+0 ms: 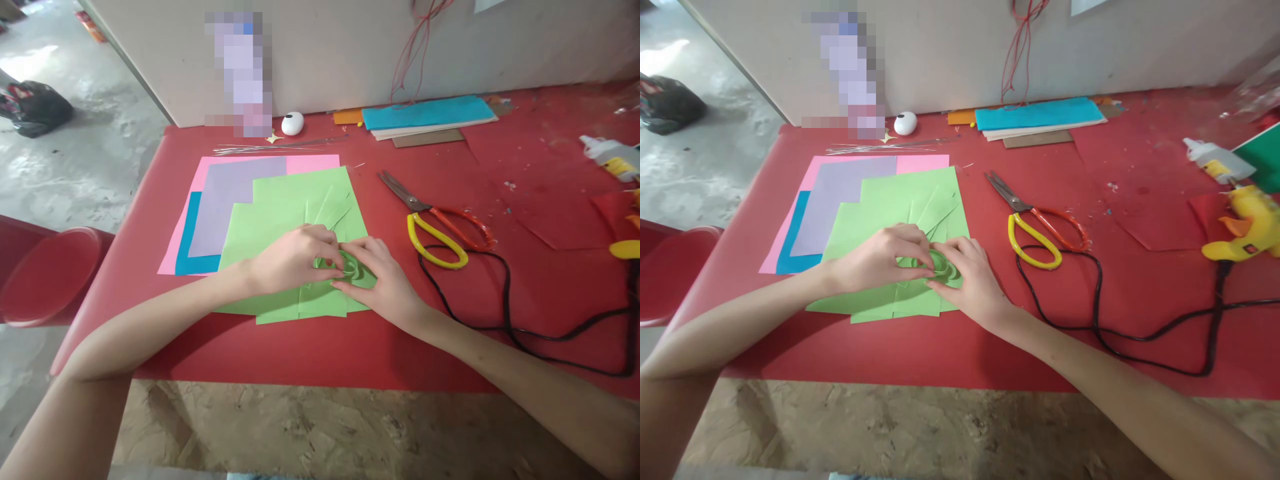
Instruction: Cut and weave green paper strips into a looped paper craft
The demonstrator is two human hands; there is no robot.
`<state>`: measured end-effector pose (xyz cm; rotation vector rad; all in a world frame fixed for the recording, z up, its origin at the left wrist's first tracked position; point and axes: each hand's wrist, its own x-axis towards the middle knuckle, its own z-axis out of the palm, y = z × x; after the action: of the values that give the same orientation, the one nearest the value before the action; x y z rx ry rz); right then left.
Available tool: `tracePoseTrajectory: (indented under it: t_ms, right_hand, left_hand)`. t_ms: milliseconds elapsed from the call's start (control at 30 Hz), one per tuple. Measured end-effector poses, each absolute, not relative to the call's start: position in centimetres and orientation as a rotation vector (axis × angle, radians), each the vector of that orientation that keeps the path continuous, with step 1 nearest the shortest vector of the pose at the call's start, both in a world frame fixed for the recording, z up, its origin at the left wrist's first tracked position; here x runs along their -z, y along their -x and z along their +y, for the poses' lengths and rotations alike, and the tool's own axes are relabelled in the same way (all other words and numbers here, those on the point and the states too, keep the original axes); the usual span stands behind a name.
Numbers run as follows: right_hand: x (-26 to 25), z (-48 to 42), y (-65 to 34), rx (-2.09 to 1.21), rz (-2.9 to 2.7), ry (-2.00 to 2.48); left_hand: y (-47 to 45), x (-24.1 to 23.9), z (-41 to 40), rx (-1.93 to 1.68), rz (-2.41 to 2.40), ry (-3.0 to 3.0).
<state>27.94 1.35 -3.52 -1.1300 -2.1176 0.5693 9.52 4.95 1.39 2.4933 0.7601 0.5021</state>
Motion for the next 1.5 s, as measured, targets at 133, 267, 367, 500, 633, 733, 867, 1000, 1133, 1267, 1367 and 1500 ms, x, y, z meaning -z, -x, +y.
tracePoseTrajectory:
  t_ms: [133,267,367,500,633,733,867,1000,1133,1267,1367,1500]
  right_hand:
    - [3.5,1.3,-27.9,-0.61,-2.088,1.158]
    - [3.5,1.3,-27.9,-0.654,-2.065,1.194]
    - [3.5,1.2,-27.8,-0.658,-2.065,1.204]
    - [3.4,1.3,-27.8,-0.664,-2.048,1.2]
    - [2.7,1.2,-28.3,-0.536,-1.923,1.215]
    - [2.0,1.0,-28.9,-0.334,-2.006,1.101]
    - [2.0,0.6,-29.2,0.018,-2.209,0.879]
    - [2.5,0.6,-29.0,0.225,-2.299,0.861]
    - [2.7,0.7,-28.8,0.266,-2.325,0.874]
    - [2.8,0.8,-28.7,0.248,-2.328,0.873]
    - [2.8,0.8,-28.7,0.247,-2.336,0.873]
    - [2.7,0.8,-28.7,0.256,-2.347,0.87]
  left_hand:
    - [-9.5,-1.3,4.8,-0.49,0.781,-2.449]
    - [-9.5,-1.2,4.8,-0.497,0.751,-2.429]
    - [-9.5,-1.1,4.9,-0.474,0.753,-2.462]
    - [-9.5,-1.2,4.8,-0.419,0.807,-2.557]
    - [-9.5,-1.3,4.7,-0.435,0.842,-2.627]
    - [-9.5,-1.3,4.7,-0.444,0.881,-2.651]
    - [-9.6,-1.3,4.6,-0.46,0.909,-2.617]
    - [-9.6,-1.5,4.7,-0.453,0.937,-2.568]
    - [-9.6,-1.6,4.8,-0.478,0.937,-2.524]
    - [-9.6,-1.6,5.0,-0.47,0.946,-2.485]
    - [-9.6,-1.6,5.1,-0.466,0.941,-2.445]
    - [-9.6,-1.7,5.1,-0.463,0.951,-2.413]
